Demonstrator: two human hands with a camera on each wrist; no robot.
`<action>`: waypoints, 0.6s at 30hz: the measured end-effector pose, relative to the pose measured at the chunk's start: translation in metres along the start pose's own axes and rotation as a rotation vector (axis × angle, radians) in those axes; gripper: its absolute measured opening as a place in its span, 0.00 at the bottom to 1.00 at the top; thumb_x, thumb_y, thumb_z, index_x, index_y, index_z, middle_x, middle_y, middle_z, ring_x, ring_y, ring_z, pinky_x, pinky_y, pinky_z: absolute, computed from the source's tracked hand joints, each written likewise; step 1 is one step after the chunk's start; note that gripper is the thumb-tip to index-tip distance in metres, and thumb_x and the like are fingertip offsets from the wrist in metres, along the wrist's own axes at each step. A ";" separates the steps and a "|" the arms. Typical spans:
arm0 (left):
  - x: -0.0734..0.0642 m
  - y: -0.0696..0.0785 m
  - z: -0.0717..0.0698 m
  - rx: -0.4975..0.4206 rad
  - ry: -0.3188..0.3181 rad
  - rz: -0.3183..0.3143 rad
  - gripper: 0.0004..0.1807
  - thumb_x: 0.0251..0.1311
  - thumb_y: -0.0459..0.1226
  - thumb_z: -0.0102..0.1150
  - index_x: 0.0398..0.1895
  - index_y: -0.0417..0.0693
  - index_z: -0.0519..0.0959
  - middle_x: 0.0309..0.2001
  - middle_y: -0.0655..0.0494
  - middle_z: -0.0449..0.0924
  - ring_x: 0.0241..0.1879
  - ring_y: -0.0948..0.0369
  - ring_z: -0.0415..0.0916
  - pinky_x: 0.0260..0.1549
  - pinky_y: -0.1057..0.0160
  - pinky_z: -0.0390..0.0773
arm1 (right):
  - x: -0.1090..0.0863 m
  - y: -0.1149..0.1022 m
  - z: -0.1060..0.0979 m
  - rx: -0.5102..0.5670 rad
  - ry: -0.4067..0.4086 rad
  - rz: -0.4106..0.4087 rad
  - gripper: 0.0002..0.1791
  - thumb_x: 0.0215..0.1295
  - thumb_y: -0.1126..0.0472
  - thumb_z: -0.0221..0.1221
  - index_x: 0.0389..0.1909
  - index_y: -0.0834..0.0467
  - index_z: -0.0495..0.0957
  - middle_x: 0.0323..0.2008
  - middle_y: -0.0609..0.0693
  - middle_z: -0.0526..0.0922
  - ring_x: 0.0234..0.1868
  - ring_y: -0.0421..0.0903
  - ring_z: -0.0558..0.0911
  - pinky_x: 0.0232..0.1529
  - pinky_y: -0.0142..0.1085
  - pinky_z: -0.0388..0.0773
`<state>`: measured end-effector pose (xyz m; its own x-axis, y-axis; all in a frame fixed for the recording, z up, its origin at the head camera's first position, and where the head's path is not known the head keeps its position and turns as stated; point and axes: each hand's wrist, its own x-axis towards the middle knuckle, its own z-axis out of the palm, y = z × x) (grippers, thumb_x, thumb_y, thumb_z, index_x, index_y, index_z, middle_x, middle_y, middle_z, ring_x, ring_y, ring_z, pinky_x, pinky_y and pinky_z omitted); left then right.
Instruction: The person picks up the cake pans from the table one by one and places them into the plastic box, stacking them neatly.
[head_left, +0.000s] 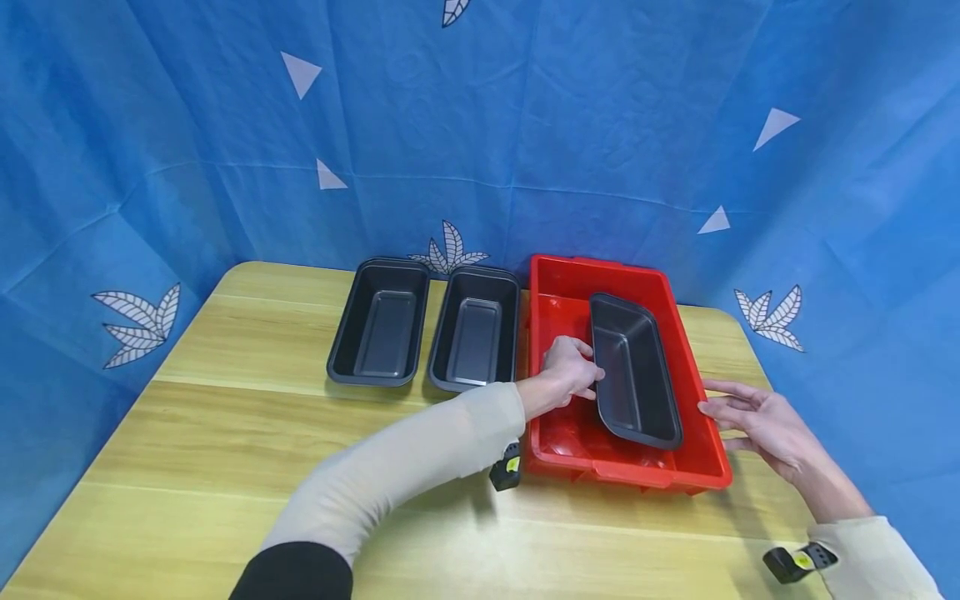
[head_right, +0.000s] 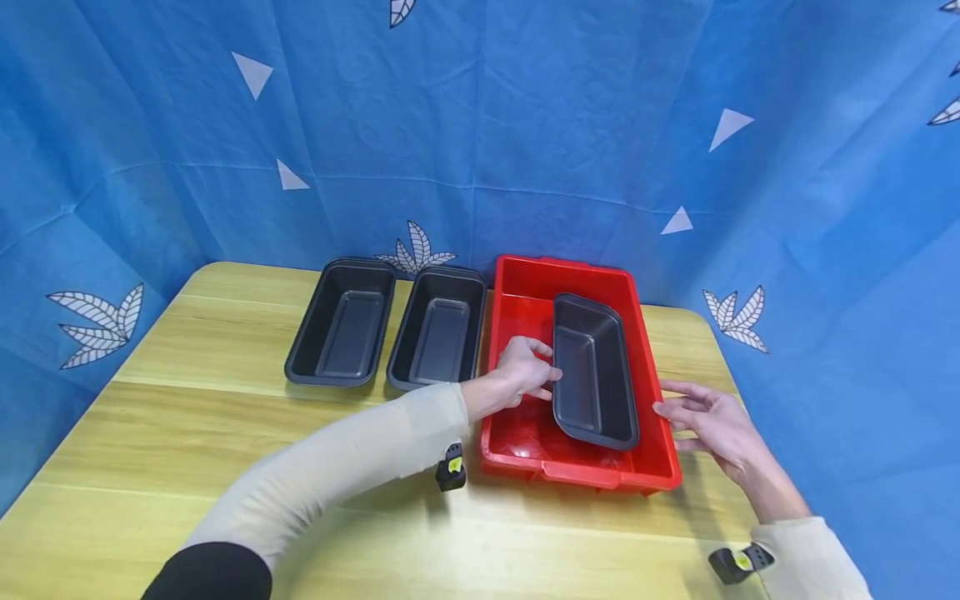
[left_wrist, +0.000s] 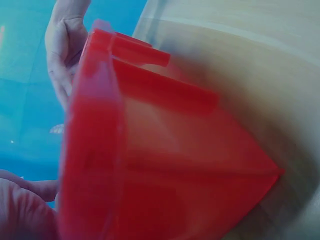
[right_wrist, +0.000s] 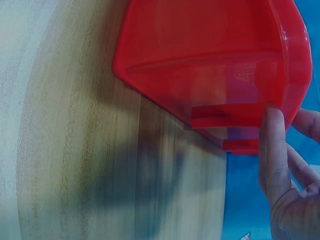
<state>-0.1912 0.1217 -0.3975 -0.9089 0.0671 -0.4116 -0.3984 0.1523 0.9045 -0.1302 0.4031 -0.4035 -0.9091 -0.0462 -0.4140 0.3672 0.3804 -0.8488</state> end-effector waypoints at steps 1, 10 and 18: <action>0.000 0.001 -0.001 -0.007 -0.007 0.001 0.23 0.61 0.26 0.71 0.60 0.39 0.81 0.49 0.40 0.88 0.46 0.44 0.90 0.49 0.45 0.91 | 0.000 0.000 0.000 -0.003 -0.001 0.001 0.30 0.77 0.53 0.61 0.76 0.54 0.68 0.41 0.29 0.87 0.42 0.36 0.90 0.43 0.39 0.93; -0.002 0.009 -0.019 -0.081 -0.102 0.024 0.23 0.63 0.26 0.69 0.62 0.35 0.79 0.44 0.36 0.90 0.51 0.40 0.90 0.49 0.46 0.90 | -0.002 -0.002 -0.002 0.014 -0.002 -0.017 0.20 0.76 0.52 0.62 0.66 0.40 0.76 0.43 0.29 0.87 0.43 0.36 0.90 0.44 0.40 0.93; -0.004 0.017 -0.048 -0.052 -0.117 0.046 0.23 0.65 0.33 0.71 0.62 0.40 0.81 0.49 0.41 0.91 0.49 0.45 0.91 0.49 0.49 0.91 | -0.001 -0.001 0.000 0.029 -0.010 -0.014 0.17 0.78 0.55 0.61 0.63 0.36 0.77 0.42 0.30 0.88 0.42 0.36 0.90 0.42 0.39 0.93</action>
<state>-0.2003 0.0765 -0.3752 -0.9069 0.1883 -0.3768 -0.3650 0.0953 0.9261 -0.1295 0.4031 -0.4018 -0.9124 -0.0607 -0.4047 0.3598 0.3525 -0.8639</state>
